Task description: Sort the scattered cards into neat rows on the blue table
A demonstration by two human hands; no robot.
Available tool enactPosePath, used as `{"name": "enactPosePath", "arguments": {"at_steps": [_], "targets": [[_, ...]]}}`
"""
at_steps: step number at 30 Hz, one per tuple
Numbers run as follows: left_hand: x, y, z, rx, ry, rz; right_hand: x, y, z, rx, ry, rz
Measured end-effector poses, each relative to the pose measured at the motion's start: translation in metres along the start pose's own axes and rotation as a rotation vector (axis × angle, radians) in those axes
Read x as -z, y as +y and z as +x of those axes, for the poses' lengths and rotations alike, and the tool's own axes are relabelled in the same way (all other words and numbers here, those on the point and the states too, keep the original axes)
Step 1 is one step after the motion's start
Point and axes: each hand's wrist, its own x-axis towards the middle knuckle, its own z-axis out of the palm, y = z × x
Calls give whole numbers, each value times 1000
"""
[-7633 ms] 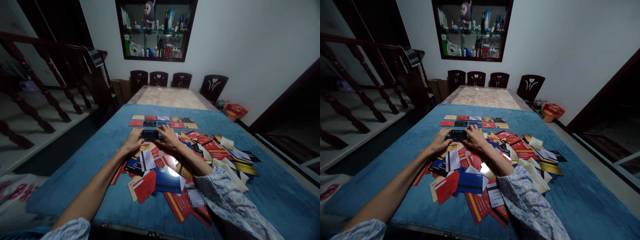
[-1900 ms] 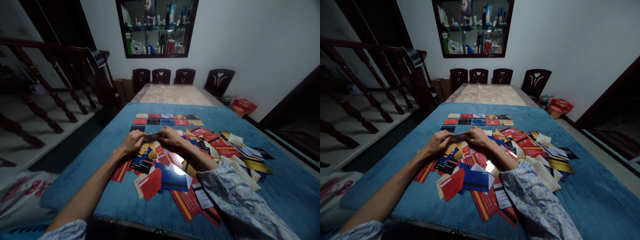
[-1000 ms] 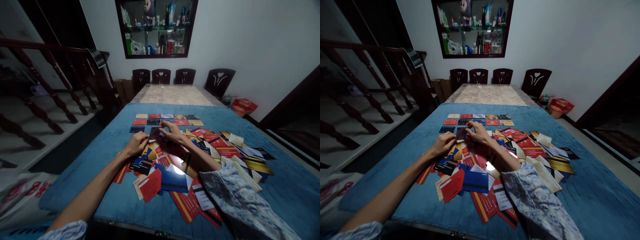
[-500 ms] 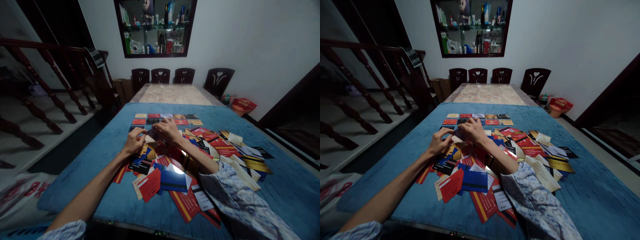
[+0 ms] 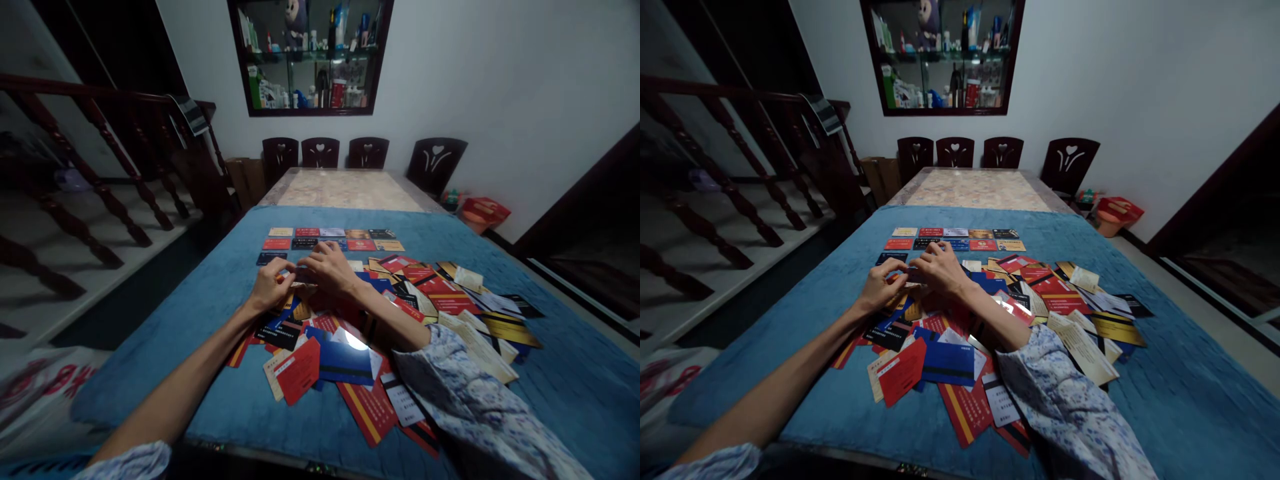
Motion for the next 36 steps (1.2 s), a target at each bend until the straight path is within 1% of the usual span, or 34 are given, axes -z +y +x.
{"name": "enactPosePath", "arguments": {"at_steps": [4,8,14,22,27,32,36], "targets": [[2,-6,-1,25,-34,31,-2,3,-4,-14,-29,36],[5,-10,-1,48,-39,57,-4,8,-9,-54,-72,42],[3,-13,-2,32,-49,81,-6,10,-14,-116,-144,13],[2,-14,-3,26,-84,153,-9,10,-17,-145,-154,-46],[1,-14,-4,30,-94,190,-6,9,-18,-156,-201,-42],[-2,-20,-4,54,-125,218,-6,9,-18,-169,-232,-18],[-1,-22,-3,60,-109,221,-8,9,-17,-161,-225,-17]]}}
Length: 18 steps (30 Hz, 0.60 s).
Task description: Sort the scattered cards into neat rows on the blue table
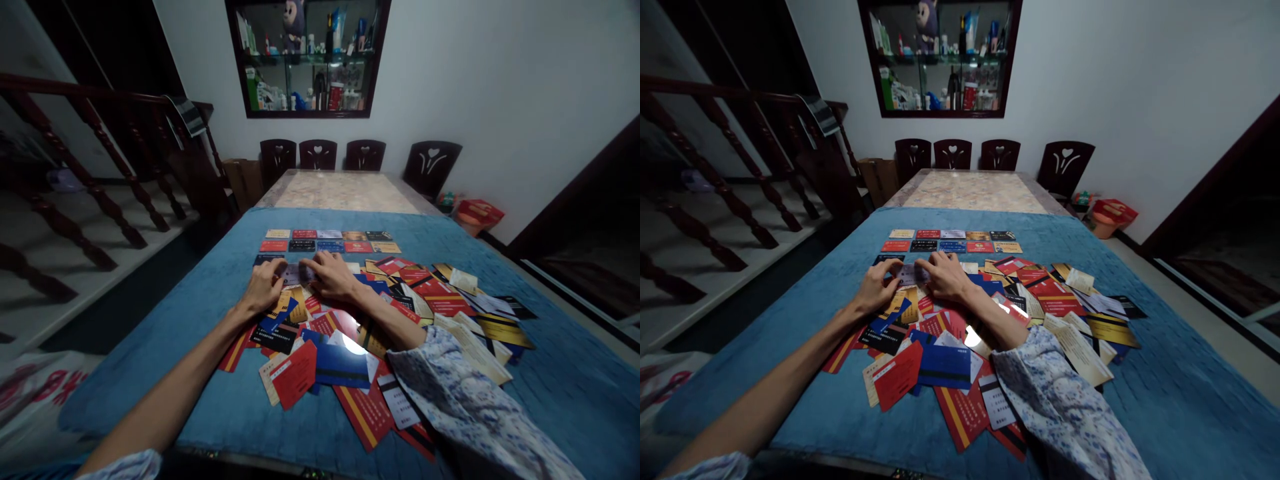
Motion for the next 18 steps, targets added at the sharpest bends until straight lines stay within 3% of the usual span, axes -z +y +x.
{"name": "enactPosePath", "arguments": {"at_steps": [9,18], "targets": [[7,2,10,29,-24,-54,5,5,4,-11,-8,-26],[14,9,27,-2,-232,44,23,20,4,-18,-131,-31]]}}
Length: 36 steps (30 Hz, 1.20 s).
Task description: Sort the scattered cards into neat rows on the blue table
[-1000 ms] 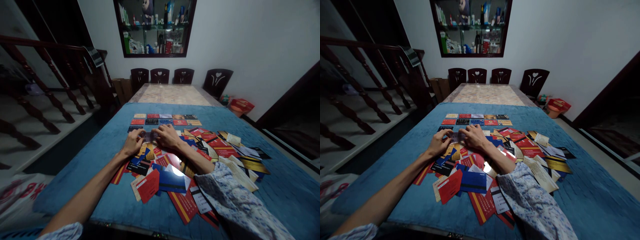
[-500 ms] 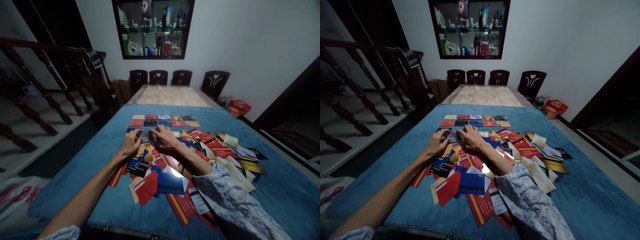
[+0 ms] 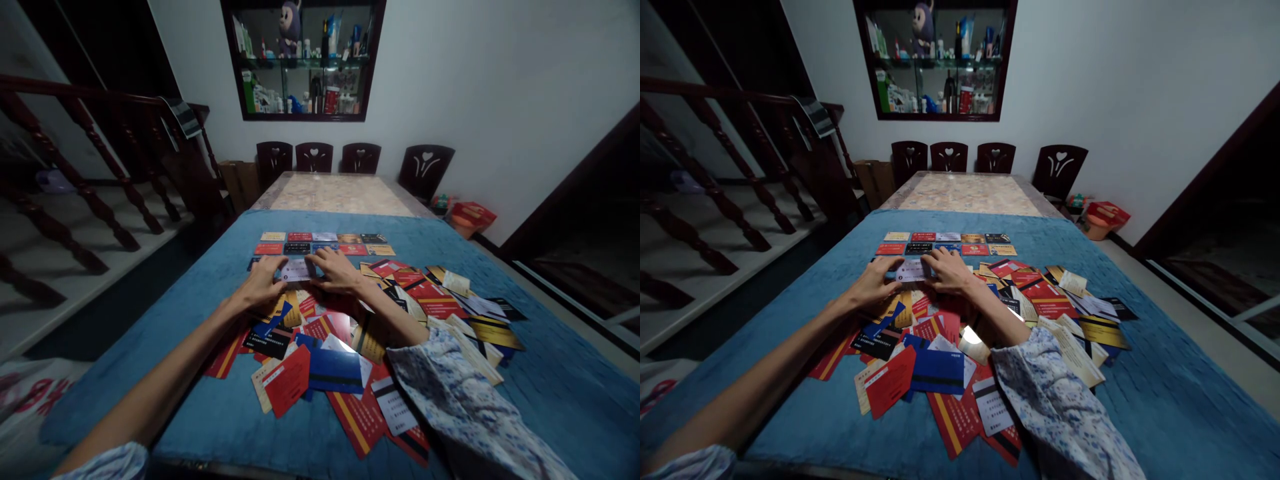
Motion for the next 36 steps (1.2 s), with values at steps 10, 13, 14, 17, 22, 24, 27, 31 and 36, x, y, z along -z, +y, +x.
{"name": "enactPosePath", "arguments": {"at_steps": [10,13,14,17,22,24,27,31,36], "targets": [[9,23,33,-42,-149,107,9,29,-2,3,-21,-17],[6,26,47,-61,-141,118,8,42,0,-3,-15,-44],[4,27,52,-64,-140,119,8,46,0,-9,-18,-52],[-1,29,66,-57,-142,139,8,56,3,-31,-27,-72],[-7,31,88,-30,-161,187,10,69,8,-91,-55,-104],[-9,32,96,-19,-172,199,11,74,12,-115,-82,-103],[-12,31,109,-3,-196,217,13,82,20,-137,-119,-103],[-18,27,125,9,-220,223,14,91,31,-162,-161,-115],[-24,23,146,13,-241,245,15,103,44,-190,-199,-125]]}}
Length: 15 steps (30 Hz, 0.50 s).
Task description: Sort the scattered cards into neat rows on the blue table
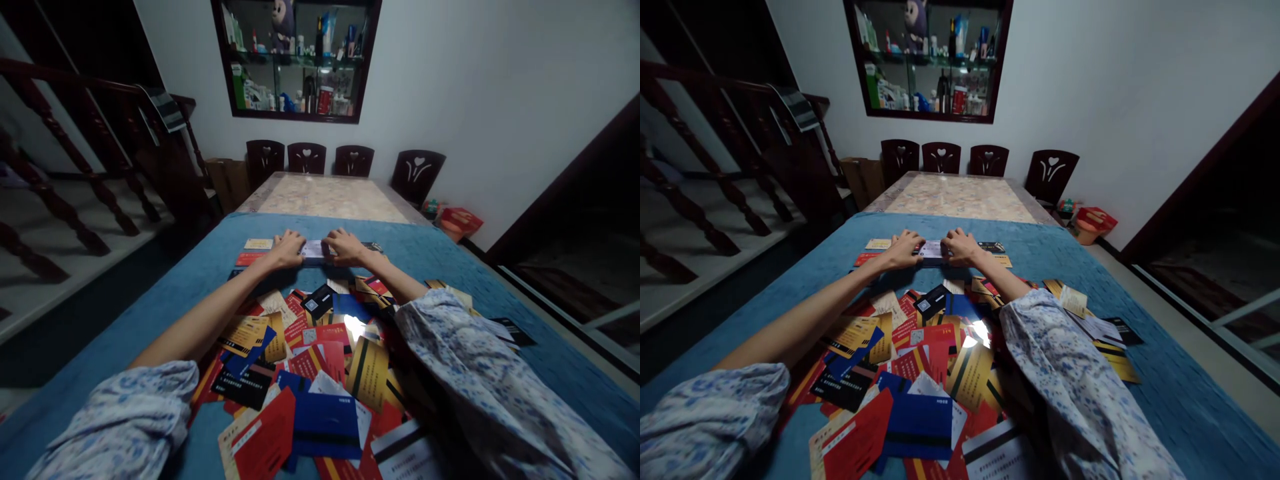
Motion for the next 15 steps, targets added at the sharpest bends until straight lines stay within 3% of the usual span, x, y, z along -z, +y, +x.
{"name": "enactPosePath", "arguments": {"at_steps": [15], "targets": [[-13,-13,55,22,-92,7,-16,25,40,-86,-89,-18]]}}
